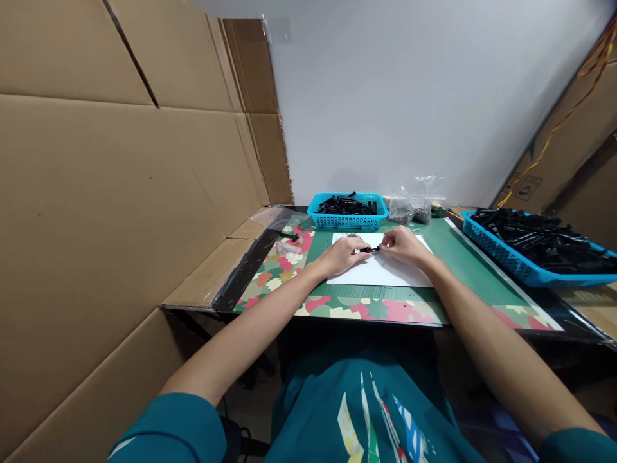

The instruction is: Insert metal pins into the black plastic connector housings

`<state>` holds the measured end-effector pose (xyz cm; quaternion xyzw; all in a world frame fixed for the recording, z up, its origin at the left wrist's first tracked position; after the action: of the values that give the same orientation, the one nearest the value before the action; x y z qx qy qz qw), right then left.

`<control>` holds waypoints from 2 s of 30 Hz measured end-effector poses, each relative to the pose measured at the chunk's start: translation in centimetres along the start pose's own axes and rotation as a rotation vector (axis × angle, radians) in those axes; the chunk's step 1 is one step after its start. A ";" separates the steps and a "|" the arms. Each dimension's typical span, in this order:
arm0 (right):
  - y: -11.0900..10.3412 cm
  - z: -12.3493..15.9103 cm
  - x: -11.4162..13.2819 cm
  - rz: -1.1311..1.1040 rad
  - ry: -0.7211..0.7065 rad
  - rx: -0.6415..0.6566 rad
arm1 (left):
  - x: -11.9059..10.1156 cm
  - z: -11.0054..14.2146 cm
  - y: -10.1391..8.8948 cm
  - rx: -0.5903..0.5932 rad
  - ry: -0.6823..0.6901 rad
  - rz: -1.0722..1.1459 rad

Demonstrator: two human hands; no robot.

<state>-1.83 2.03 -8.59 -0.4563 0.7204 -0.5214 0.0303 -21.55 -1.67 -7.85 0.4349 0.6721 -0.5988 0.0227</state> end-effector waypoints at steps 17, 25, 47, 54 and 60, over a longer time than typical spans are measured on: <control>-0.4 0.1 -1.1 -0.051 -0.026 0.053 | 0.4 -0.1 0.3 -0.005 0.010 -0.011; -2.1 0.0 -1.2 -0.056 0.045 -0.291 | 0.8 -0.2 0.4 0.007 0.018 0.007; -0.7 -0.9 -0.9 -0.287 0.172 -0.431 | -0.1 -0.4 -0.2 0.036 -0.023 -0.019; 0.2 -1.5 -0.3 -0.243 0.177 -0.413 | -0.1 -0.5 -0.2 0.036 -0.012 -0.021; 0.3 -1.3 -0.4 -0.234 0.178 -0.412 | 0.1 -0.7 -0.1 0.032 -0.022 0.024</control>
<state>-2.44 3.27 -8.37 -0.4855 0.7534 -0.4019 -0.1876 -21.34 -1.03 -7.65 0.4367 0.6566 -0.6142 0.0304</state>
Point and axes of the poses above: each hand's wrist, its own z-axis away from the middle knuckle, its own y-axis out of the palm, x = y × z, the point moved 4 cm from there along -z, towards the middle knuckle, and after that the axes turned 12 degrees about -y, right-handed, at the moved point
